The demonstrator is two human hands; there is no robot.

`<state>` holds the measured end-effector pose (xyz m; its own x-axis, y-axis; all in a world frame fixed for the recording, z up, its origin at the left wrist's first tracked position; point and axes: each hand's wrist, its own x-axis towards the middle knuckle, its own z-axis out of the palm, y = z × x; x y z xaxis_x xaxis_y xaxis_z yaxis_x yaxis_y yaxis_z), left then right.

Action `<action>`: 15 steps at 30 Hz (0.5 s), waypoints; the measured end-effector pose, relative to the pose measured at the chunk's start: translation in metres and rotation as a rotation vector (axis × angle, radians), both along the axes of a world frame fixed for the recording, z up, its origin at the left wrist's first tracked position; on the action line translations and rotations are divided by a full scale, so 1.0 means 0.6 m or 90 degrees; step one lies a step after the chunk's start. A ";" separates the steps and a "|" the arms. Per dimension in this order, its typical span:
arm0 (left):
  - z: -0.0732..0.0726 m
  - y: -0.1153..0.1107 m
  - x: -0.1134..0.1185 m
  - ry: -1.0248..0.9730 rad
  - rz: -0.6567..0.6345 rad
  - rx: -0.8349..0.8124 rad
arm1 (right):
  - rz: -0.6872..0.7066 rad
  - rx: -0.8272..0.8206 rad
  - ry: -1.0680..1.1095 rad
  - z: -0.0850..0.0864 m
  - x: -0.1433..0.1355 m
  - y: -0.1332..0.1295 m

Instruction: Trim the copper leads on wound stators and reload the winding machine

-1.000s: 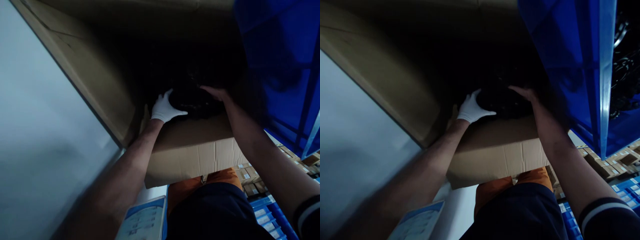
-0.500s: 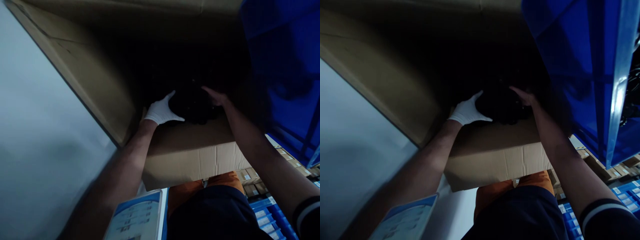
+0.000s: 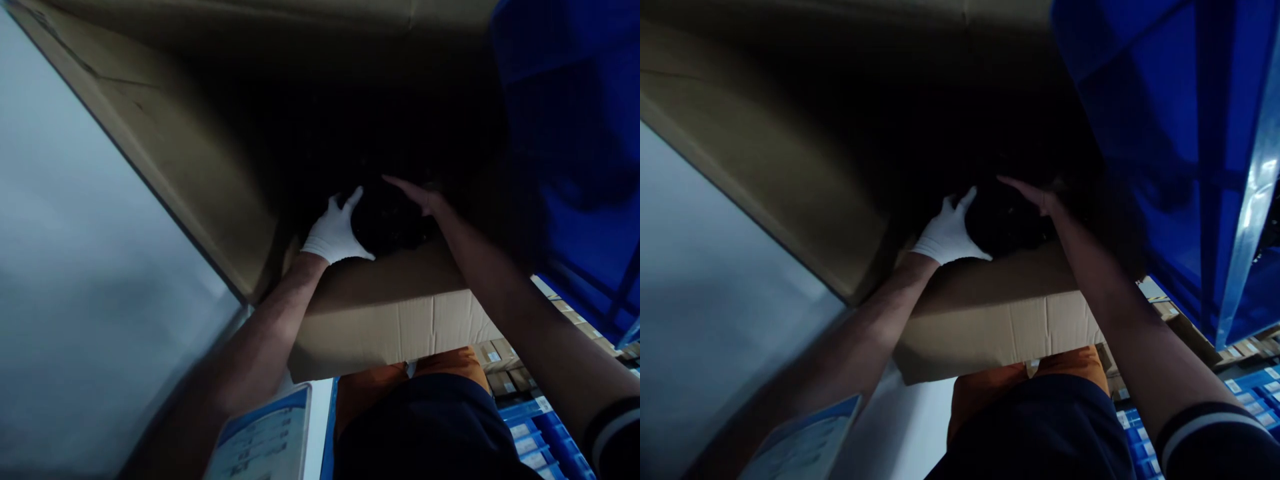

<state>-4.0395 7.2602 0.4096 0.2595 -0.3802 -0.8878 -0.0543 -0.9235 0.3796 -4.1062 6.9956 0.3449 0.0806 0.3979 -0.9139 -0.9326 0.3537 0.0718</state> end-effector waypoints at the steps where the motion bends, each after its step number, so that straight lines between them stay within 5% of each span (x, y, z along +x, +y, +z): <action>1: -0.004 0.001 -0.006 -0.007 0.005 -0.004 | -0.003 0.012 0.001 0.000 0.001 0.003; 7: -0.023 -0.004 -0.041 -0.077 0.098 -0.074 | -0.009 -0.062 0.018 0.022 -0.001 0.026; 15: -0.023 -0.009 -0.048 -0.020 0.105 -0.032 | 0.027 -0.124 -0.024 0.049 -0.008 0.062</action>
<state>-4.0686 7.2546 0.3957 0.3497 -0.3742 -0.8589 0.0836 -0.9006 0.4265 -4.1110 7.0330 0.3741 0.1035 0.2177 -0.9705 -0.9475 0.3184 -0.0296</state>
